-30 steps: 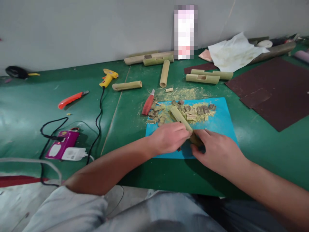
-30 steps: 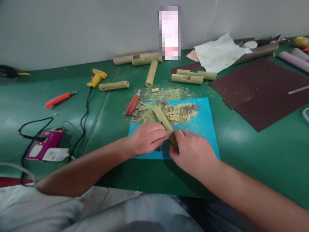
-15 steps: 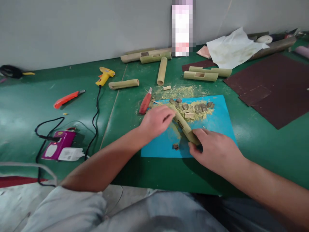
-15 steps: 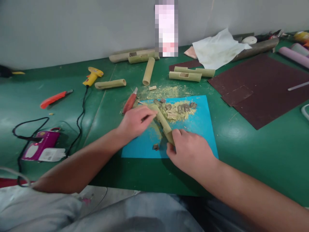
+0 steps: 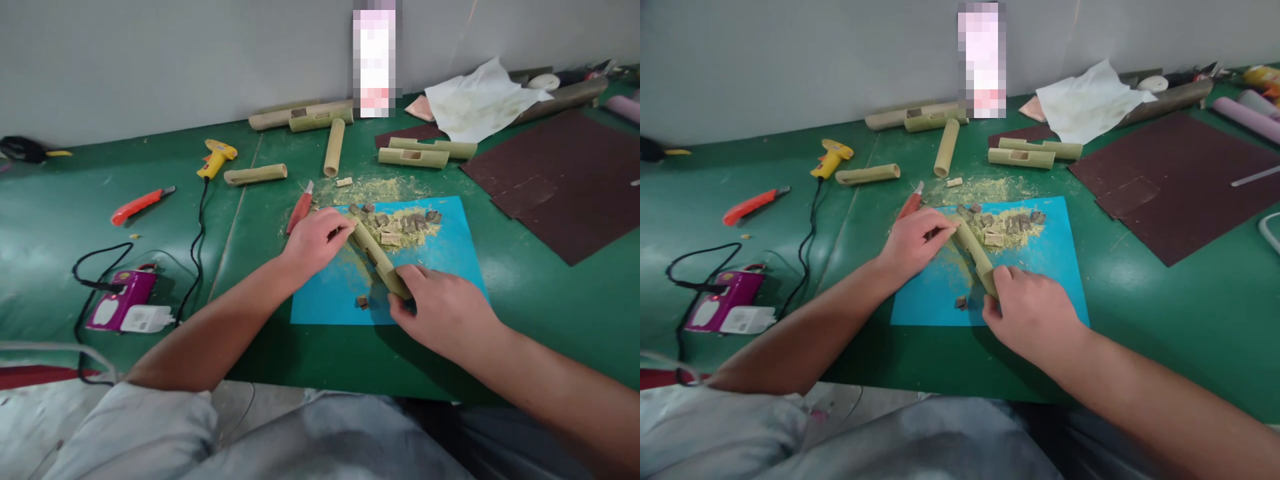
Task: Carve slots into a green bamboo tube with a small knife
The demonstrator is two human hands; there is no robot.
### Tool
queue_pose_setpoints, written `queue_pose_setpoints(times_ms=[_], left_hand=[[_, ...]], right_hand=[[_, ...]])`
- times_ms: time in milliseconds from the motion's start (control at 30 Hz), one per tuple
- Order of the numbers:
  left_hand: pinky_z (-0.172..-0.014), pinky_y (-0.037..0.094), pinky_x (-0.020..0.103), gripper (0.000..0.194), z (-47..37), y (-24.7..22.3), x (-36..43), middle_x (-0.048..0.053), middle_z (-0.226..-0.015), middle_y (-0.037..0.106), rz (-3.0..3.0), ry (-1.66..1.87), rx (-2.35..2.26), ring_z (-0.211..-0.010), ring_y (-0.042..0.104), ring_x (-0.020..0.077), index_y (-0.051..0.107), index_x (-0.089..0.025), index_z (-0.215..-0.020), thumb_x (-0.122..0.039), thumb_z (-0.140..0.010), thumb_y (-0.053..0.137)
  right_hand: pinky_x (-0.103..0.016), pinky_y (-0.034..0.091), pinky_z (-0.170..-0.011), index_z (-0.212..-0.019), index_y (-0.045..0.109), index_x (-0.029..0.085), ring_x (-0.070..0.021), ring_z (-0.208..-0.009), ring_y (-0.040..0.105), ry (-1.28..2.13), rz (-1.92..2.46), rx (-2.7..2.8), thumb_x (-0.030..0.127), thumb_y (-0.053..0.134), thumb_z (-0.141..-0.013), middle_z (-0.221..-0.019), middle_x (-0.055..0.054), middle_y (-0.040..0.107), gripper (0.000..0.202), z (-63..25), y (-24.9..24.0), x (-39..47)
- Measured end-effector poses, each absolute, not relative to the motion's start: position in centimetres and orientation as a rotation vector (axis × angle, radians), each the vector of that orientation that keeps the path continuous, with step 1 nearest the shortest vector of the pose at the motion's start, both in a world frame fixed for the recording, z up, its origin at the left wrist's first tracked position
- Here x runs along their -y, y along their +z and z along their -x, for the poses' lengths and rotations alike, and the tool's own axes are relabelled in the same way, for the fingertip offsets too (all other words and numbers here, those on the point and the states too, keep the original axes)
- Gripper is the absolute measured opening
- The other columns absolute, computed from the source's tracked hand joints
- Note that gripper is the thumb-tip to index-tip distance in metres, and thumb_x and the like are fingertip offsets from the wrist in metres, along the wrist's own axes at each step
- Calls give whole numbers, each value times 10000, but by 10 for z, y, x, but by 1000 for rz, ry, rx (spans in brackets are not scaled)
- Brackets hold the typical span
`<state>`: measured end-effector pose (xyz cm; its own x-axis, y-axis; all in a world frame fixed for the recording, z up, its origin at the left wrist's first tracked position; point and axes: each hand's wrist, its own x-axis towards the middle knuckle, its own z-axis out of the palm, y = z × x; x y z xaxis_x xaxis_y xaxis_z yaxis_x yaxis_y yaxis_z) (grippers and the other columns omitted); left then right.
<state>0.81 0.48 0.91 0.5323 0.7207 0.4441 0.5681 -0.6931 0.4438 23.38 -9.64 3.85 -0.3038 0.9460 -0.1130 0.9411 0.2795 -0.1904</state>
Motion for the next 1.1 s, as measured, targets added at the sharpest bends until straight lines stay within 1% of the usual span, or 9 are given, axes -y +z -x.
queue_pose_setpoints(times_ms=[167, 300, 500, 600, 667, 733, 833, 1000, 1100], left_hand=[[-822, 566, 288, 219, -12, 9, 1, 70, -945, 745, -2602, 775, -968, -901, 704, 175, 731, -166, -1007, -243, -1036, 528], [-804, 572, 302, 209, -7, 6, -6, 69, -926, 743, -2610, 858, -1145, -869, 702, 182, 727, -165, -977, -255, -1022, 544], [-837, 582, 301, 196, -7, 4, -11, 68, -955, 758, -2617, 904, -1143, -913, 720, 182, 730, -177, -1010, -246, -1020, 546], [-833, 585, 299, 174, -7, 6, -9, 72, -953, 767, -2603, 996, -1108, -896, 726, 178, 734, -167, -1002, -235, -1009, 574], [-831, 587, 297, 167, -7, 7, -7, 73, -953, 772, -2594, 1046, -1087, -885, 728, 173, 734, -164, -1009, -233, -1008, 581], [-837, 589, 298, 172, -7, 7, -6, 69, -950, 773, -2599, 1062, -1061, -890, 730, 171, 732, -169, -1011, -237, -1012, 574], [-836, 589, 297, 174, -8, 8, -5, 68, -940, 774, -2612, 1072, -1026, -888, 732, 171, 731, -170, -1003, -235, -1014, 569], [-830, 585, 296, 169, -8, 6, -6, 65, -930, 774, -2589, 1074, -1029, -881, 732, 172, 734, -168, -1006, -233, -1010, 579], [-810, 580, 290, 171, -8, 4, -7, 61, -910, 770, -2578, 1062, -1043, -842, 726, 168, 738, -165, -1009, -244, -1006, 586]], right_hand=[[-315, 177, -537, -915, 646, 190, -145, -559, 506, 319, 1837, 2491, 310, 500, -892, -750, -48, 677, 191, -234, 38, 97], [-324, 208, -545, -924, 653, 189, -152, -560, 526, 216, 1775, 2479, 304, 503, -892, -733, -47, 676, 191, -236, 38, 97], [-307, 303, -571, -1103, 658, 181, -211, -759, 648, 174, 1659, 2440, 337, 591, -888, -994, -104, 743, 274, -239, 34, 95], [-309, 297, -552, -1212, 640, 160, -199, -711, 639, 160, 1642, 2409, 266, 537, -897, -952, -92, 748, 348, -241, 31, 96], [-315, 291, -544, -1230, 641, 153, -188, -654, 616, 134, 1647, 2403, 255, 494, -915, -883, -77, 743, 363, -241, 30, 96], [-319, 312, -558, -1190, 659, 153, -193, -662, 618, 94, 1639, 2409, 303, 486, -943, -874, -81, 735, 336, -242, 31, 95], [-319, 362, -593, -1178, 660, 147, -223, -770, 651, 59, 1594, 2408, 379, 527, -954, -966, -109, 729, 349, -242, 31, 95], [-312, 364, -583, -1211, 659, 151, -193, -737, 621, 26, 1523, 2404, 201, 466, -935, -931, -84, 702, 341, -243, 31, 93], [-309, 363, -590, -1199, 684, 159, -182, -735, 616, -35, 1489, 2415, 152, 440, -935, -893, -72, 681, 359, -245, 30, 93]])
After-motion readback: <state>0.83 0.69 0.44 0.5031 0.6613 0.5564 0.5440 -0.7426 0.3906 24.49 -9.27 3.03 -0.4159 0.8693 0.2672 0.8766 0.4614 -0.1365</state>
